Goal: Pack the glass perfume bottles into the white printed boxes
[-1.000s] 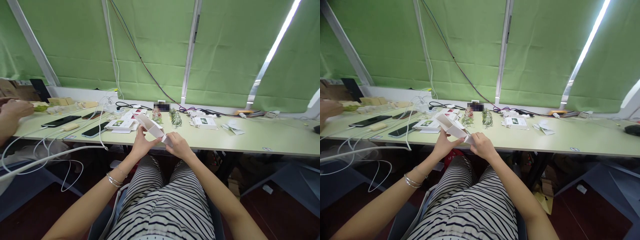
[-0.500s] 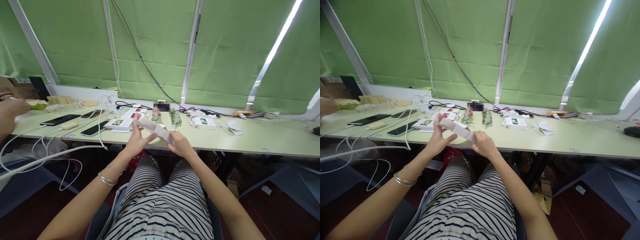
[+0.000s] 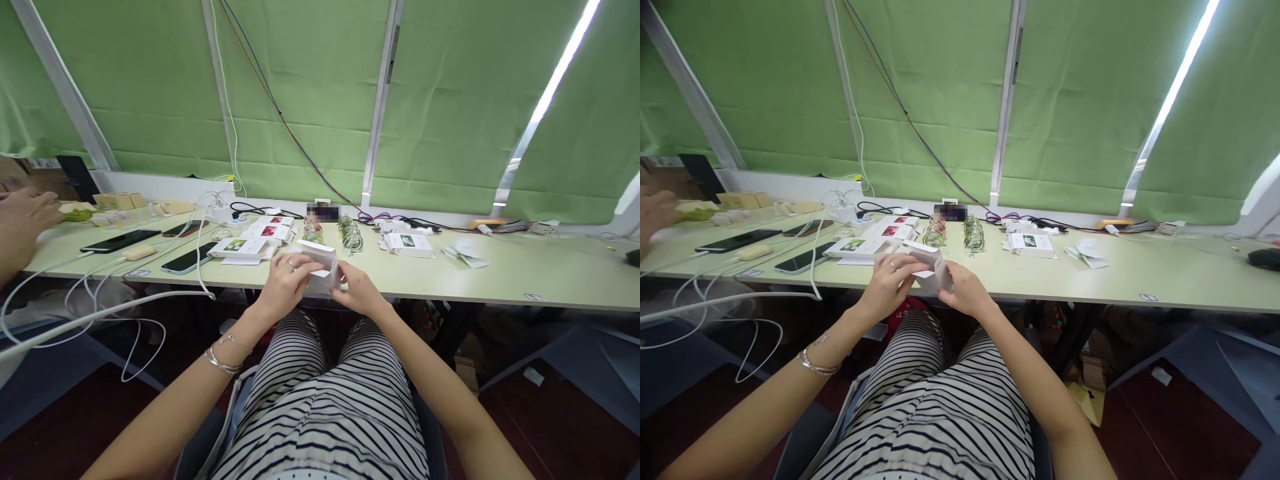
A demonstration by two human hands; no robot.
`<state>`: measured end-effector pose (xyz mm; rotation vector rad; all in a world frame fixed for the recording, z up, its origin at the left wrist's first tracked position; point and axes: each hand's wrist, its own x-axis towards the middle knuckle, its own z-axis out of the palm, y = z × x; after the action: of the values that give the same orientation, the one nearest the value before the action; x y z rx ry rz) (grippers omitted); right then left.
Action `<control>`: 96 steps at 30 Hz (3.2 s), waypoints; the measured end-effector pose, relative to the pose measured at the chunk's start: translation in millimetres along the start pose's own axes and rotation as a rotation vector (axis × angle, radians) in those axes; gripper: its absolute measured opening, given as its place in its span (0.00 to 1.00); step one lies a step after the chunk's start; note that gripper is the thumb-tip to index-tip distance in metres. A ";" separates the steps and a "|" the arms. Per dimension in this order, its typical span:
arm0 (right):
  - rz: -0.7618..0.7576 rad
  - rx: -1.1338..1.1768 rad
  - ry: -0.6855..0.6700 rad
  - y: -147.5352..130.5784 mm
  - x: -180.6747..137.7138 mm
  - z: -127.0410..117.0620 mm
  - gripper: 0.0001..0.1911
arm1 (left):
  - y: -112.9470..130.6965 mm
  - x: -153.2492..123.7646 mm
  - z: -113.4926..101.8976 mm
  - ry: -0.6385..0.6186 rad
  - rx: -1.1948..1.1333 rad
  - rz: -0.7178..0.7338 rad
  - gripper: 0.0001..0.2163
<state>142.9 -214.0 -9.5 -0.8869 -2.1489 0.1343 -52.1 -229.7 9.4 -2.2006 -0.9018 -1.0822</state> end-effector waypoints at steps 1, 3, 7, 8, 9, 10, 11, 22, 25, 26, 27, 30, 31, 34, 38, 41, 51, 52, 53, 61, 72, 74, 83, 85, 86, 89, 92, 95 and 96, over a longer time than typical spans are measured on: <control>0.014 0.022 -0.001 0.8 -0.1 0.1 0.18 | 1.0 -1.0 2.2 -0.039 0.003 0.010 0.14; 0.040 0.060 0.000 2.8 -0.4 1.1 0.18 | 3.2 -2.3 5.1 -0.105 0.021 0.013 0.17; 0.090 0.124 0.001 8.7 0.5 2.1 0.19 | 5.5 -3.6 7.7 -0.187 0.075 -0.004 0.22; 0.106 0.133 0.008 11.1 1.2 0.9 0.20 | 5.2 -3.7 7.7 -0.190 0.084 -0.017 0.23; 0.126 0.134 0.019 14.4 2.0 -1.3 0.20 | 4.5 -3.8 7.5 -0.185 0.089 -0.032 0.24; 0.153 0.129 0.033 18.6 2.8 -4.9 0.19 | 3.6 -3.6 6.9 -0.176 0.092 -0.047 0.25; 0.190 0.117 0.052 23.9 3.5 -9.8 0.19 | 2.5 -3.4 6.2 -0.169 0.093 -0.062 0.25; 0.763 -0.295 0.326 110.3 -23.4 -86.9 0.20 | -15.4 -17.4 28.4 -0.424 0.053 -0.197 0.22; 0.826 -0.314 0.309 123.1 -30.7 -89.6 0.20 | -22.5 -25.2 38.7 -0.483 -0.014 -0.258 0.25; 0.835 -0.308 0.305 126.0 -31.8 -89.0 0.21 | -24.5 -27.0 40.7 -0.495 -0.030 -0.277 0.25; 0.840 -0.298 0.305 128.4 -32.3 -88.0 0.21 | -26.1 -28.2 41.9 -0.506 -0.041 -0.292 0.26; 0.838 -0.255 0.317 133.8 -32.8 -85.1 0.22 | -28.9 -29.9 42.6 -0.546 -0.048 -0.313 0.26; 0.834 -0.232 0.323 135.4 -33.1 -84.5 0.23 | -29.3 -30.2 42.5 -0.563 -0.047 -0.319 0.26; 0.820 -0.159 0.343 139.4 -34.8 -84.6 0.25 | -29.8 -31.7 42.9 -0.601 -0.037 -0.329 0.25; 0.813 -0.122 0.356 142.1 -36.4 -85.7 0.28 | -29.9 -34.2 45.0 -0.603 -0.013 -0.301 0.24; 0.797 -0.109 0.362 142.2 -36.1 -85.2 0.29 | -29.1 -34.3 45.3 -0.619 0.010 -0.297 0.24; 0.815 -0.091 0.349 141.0 -35.5 -85.4 0.32 | -27.9 -35.4 45.5 -0.603 0.033 -0.273 0.24; 0.810 -0.096 0.365 140.3 -35.0 -85.7 0.34 | -28.0 -35.6 45.8 -0.601 0.038 -0.270 0.24; 0.790 -0.107 0.395 139.1 -34.2 -86.1 0.36 | -28.1 -35.8 46.1 -0.598 0.043 -0.267 0.24; 0.457 -0.270 0.554 118.1 -27.6 -88.4 0.33 | -28.1 -36.3 46.8 -0.585 0.070 -0.235 0.23; 0.549 -0.395 0.539 110.1 -27.9 -92.4 0.26 | -29.0 -38.9 49.0 -0.568 0.091 -0.211 0.23; 0.537 -0.383 0.537 111.4 -28.0 -91.0 0.31 | -28.5 -38.5 48.8 -0.565 0.095 -0.207 0.23; 0.674 -0.301 0.467 113.7 -27.1 -86.3 0.41 | -27.0 -37.4 47.2 -0.561 0.099 -0.196 0.22; 0.709 -0.302 0.450 114.9 -27.1 -87.0 0.39 | -27.2 -37.7 47.7 -0.554 0.100 -0.195 0.22; 0.735 -0.305 0.435 116.0 -27.3 -87.8 0.37 | -27.2 -37.8 47.9 -0.552 0.101 -0.194 0.22; 0.830 -0.298 0.366 121.9 -28.9 -91.2 0.27 | -26.8 -37.8 48.2 -0.550 0.106 -0.196 0.22; 0.852 -0.261 0.344 130.8 -32.2 -93.6 0.22 | -26.1 -37.7 48.1 -0.546 0.107 -0.196 0.22; 0.811 -0.190 0.351 140.2 -35.9 -91.6 0.20 | -26.0 -37.5 47.9 -0.552 0.113 -0.198 0.22; 0.808 -0.157 0.350 143.0 -36.9 -90.0 0.20 | -26.1 -37.5 47.8 -0.557 0.115 -0.200 0.22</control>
<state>301.7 -147.0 -23.9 -1.6930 -1.3939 0.1946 -66.1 -192.3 -43.3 -2.3886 -1.4034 -0.4717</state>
